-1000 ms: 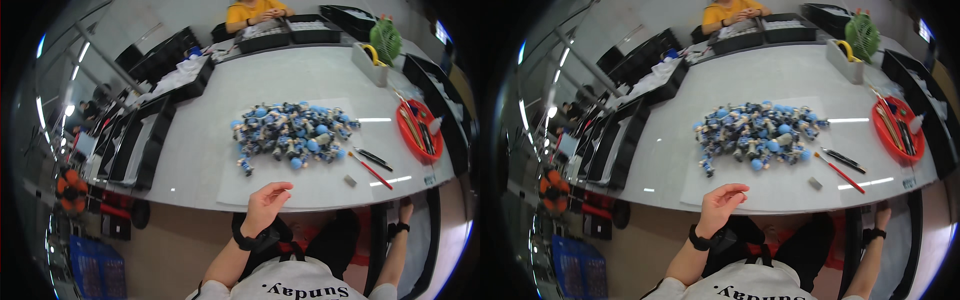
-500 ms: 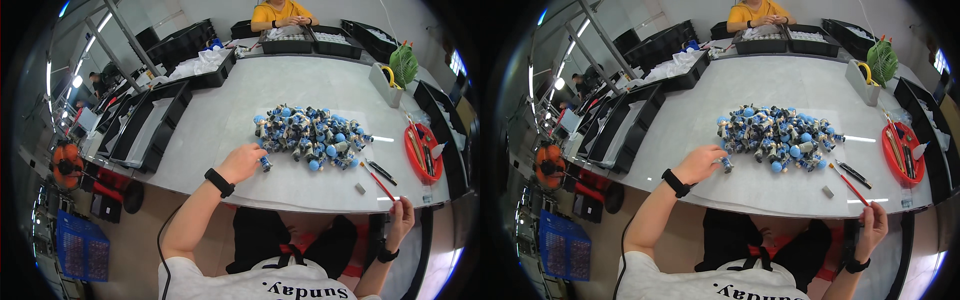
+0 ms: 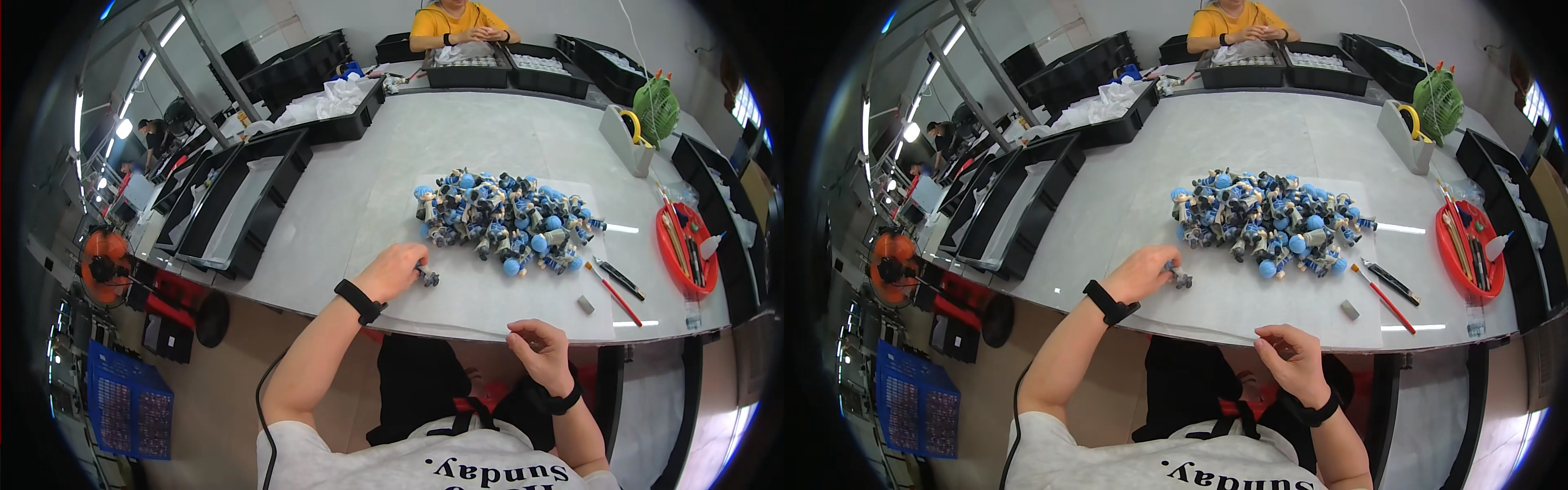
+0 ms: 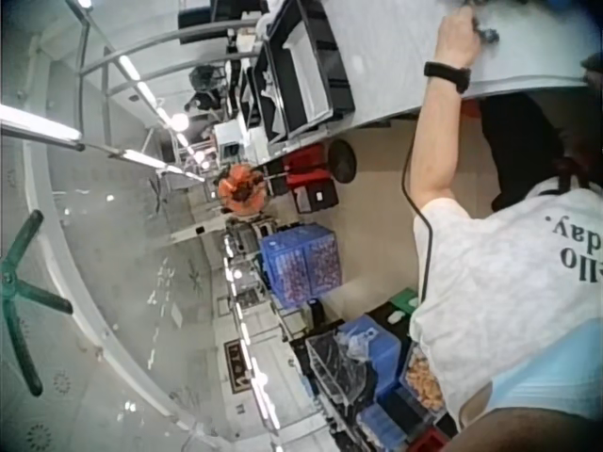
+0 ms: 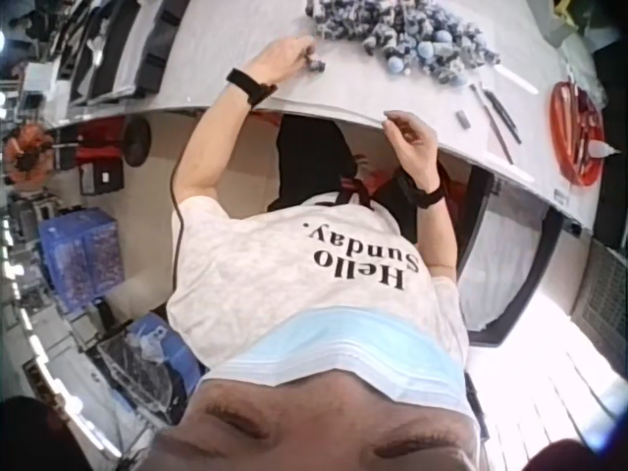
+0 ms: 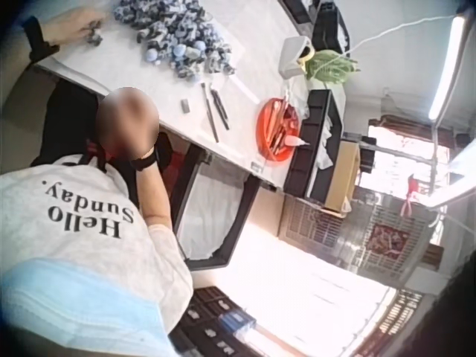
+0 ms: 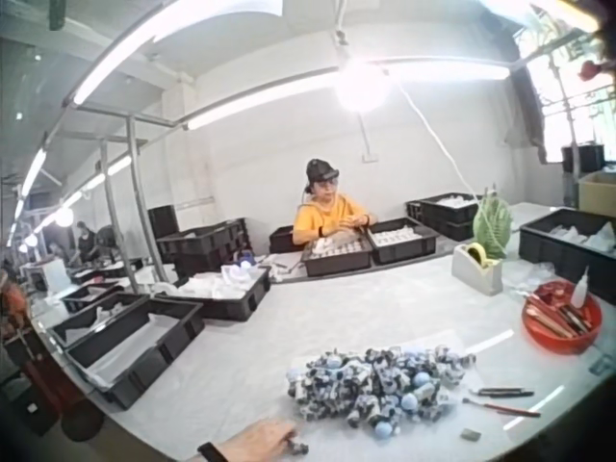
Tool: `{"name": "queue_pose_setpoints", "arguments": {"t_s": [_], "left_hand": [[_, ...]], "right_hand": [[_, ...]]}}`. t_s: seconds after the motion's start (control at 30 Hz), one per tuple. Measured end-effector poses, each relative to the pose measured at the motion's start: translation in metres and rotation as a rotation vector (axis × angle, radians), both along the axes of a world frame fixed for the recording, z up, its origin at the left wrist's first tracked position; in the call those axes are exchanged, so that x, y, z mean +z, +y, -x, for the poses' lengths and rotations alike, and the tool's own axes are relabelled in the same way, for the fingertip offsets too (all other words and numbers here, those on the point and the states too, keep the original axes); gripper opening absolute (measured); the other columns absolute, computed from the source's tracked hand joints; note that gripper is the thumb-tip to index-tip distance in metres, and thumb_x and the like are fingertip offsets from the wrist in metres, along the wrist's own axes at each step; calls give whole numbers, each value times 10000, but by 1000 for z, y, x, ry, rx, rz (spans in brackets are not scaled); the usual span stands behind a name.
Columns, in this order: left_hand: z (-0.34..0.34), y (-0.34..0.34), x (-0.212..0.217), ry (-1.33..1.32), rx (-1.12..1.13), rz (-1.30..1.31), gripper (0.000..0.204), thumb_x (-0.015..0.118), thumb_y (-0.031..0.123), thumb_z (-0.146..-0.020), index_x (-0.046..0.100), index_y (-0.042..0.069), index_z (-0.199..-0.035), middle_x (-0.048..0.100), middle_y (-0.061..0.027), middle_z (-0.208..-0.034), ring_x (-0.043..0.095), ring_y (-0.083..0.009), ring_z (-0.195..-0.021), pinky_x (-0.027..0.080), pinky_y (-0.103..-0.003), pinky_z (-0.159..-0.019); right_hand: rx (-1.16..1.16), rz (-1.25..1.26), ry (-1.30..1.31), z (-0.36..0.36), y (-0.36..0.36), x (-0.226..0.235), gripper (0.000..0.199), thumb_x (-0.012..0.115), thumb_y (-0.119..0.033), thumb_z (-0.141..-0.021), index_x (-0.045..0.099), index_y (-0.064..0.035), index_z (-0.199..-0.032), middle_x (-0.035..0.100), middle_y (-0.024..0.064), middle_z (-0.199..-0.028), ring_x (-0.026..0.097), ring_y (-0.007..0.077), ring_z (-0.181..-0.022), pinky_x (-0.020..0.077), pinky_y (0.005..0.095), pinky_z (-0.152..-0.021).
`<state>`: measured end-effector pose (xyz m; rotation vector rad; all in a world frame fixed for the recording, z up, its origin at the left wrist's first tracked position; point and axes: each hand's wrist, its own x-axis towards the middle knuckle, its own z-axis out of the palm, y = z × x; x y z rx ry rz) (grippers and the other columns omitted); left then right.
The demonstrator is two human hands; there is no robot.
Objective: The person assembles small blue and white figurines at a workbench. They pick up individual figurines, use a red-handled tool to adjust or clean parts, and place the finished items into a black tray. The process is repeated for multiple units.
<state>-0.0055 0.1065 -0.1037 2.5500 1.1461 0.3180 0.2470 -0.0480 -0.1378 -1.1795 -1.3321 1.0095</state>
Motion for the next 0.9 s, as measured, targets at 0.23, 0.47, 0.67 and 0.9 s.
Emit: {"name": "queue_pose_setpoints", "arguments": {"t_s": [0.23, 0.47, 0.67, 0.9], "left_hand": [[-37, -61, 27, -367, 45, 167, 272, 604, 34, -729, 534, 20, -990, 484, -103, -965, 549, -194, -798, 481, -283, -686], [-78, -81, 1, -1043, 103, 782, 323, 527, 143, -866, 491, -3, -1152, 542, -52, -997, 532, -116, -877, 459, -270, -753], [-99, -71, -37, -1408, 165, 984, 336, 468, 108, -893, 451, -6, -1209, 565, -64, -1054, 529, -114, -922, 422, -256, -835], [-102, -69, -51, -1450, 188, 1006, 344, 478, 71, -882, 450, 0, -1217, 565, -55, -1060, 527, -101, -926, 416, -236, -846]], "right_hand": [[-109, -350, -190, 25, 18, 26, 304, 677, -25, -685, 595, -25, -977, 597, 77, -894, 568, 150, -799, 463, 246, -616], [-15, -239, -54, 14, 34, -3, 300, 642, 5, -732, 573, 2, -1024, 603, 100, -941, 588, 167, -830, 492, 267, -686], [58, 7, 134, 9, 39, -4, 350, 626, -31, -773, 516, 47, -1095, 603, 119, -981, 579, 146, -900, 492, 255, -734], [48, -69, 65, 7, 40, -10, 419, 637, -32, -762, 480, 50, -1142, 577, 126, -1049, 549, 158, -978, 467, 265, -785]]}}
